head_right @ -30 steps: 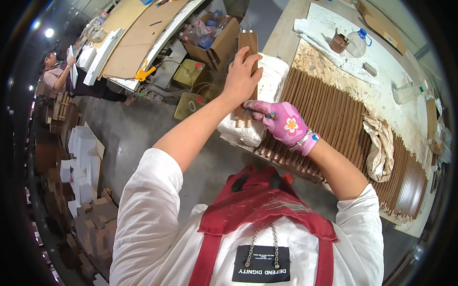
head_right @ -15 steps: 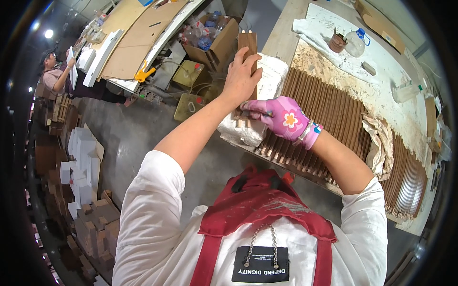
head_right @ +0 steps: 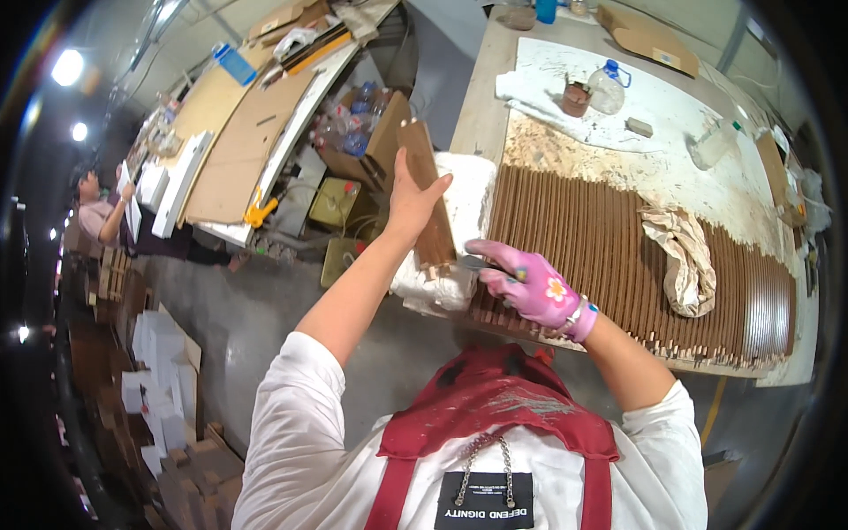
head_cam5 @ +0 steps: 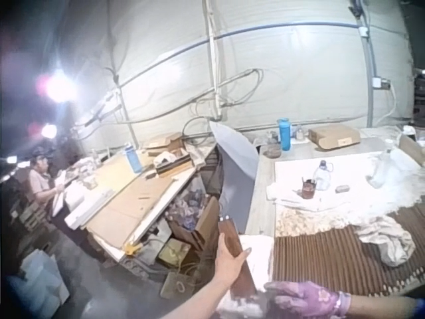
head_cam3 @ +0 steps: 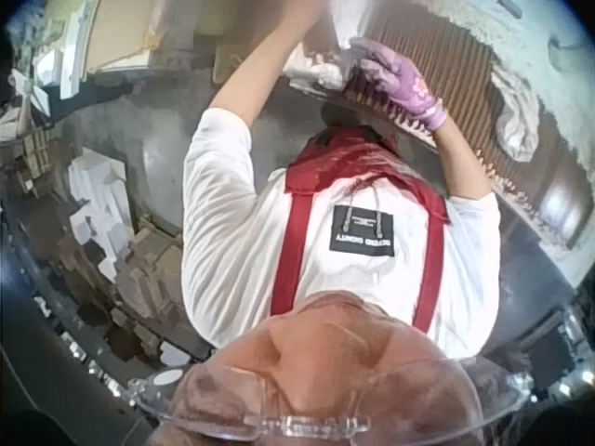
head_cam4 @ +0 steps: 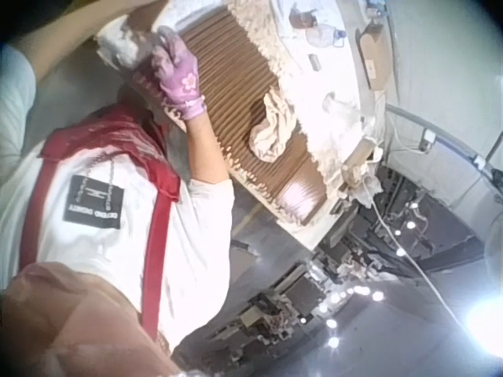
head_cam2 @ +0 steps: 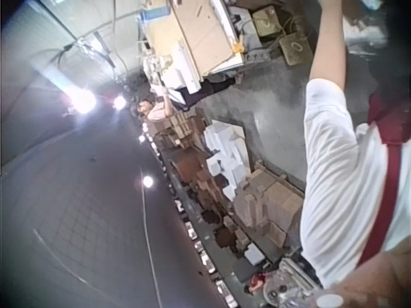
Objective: The person scrapes wood slats with a small tool, wipes them with a cloth after applying liquid from a bottle, and rubs a solid block along the ends of the slats.
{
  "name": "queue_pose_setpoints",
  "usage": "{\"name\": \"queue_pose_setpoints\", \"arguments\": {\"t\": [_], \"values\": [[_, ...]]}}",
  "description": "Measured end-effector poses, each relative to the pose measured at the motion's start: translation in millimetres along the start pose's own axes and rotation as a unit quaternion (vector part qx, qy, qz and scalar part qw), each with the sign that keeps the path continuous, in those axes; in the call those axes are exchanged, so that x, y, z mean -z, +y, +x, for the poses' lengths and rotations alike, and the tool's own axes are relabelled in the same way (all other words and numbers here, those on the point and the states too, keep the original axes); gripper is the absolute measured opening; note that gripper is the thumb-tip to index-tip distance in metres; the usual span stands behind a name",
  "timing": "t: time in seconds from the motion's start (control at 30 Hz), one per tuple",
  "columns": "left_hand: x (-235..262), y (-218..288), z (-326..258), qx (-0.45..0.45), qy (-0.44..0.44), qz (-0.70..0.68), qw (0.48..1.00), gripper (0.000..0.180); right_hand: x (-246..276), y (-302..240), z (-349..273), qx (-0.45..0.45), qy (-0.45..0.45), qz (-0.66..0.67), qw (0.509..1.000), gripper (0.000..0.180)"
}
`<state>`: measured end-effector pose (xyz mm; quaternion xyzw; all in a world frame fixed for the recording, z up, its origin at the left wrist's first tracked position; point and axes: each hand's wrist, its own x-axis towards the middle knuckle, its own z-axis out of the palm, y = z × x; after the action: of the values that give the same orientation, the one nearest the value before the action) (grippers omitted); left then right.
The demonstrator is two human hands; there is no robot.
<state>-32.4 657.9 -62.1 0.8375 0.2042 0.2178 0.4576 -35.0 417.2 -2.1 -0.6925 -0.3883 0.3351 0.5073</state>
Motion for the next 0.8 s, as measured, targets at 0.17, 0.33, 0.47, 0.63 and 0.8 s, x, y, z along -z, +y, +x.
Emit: {"name": "queue_pose_setpoints", "arguments": {"t": [0.17,0.33,0.47,0.63,0.8], "values": [[0.4,5.3,2.2,0.04,-0.069,-0.019,0.997,0.069,1.0,31.2,-44.0,-0.086,0.077,0.101,0.988,0.038],[0.5,10.5,5.2,-0.019,-0.06,0.117,0.991,0.053,2.7,7.8,-21.6,0.02,0.098,-0.095,0.99,0.034],[-4.1,7.5,9.0,-0.022,-0.06,0.111,0.992,0.052,-4.6,7.0,14.4,0.084,0.036,-0.137,0.986,0.039],[-5.5,10.0,3.5,-0.031,-0.058,0.121,0.99,0.051,-8.5,17.2,36.8,0.089,0.006,-0.163,0.983,0.04],[-4.8,8.1,0.9,-0.027,-0.056,0.1,0.993,0.051,-13.9,22.5,45.9,0.118,0.003,-0.199,0.973,0.043]]}}
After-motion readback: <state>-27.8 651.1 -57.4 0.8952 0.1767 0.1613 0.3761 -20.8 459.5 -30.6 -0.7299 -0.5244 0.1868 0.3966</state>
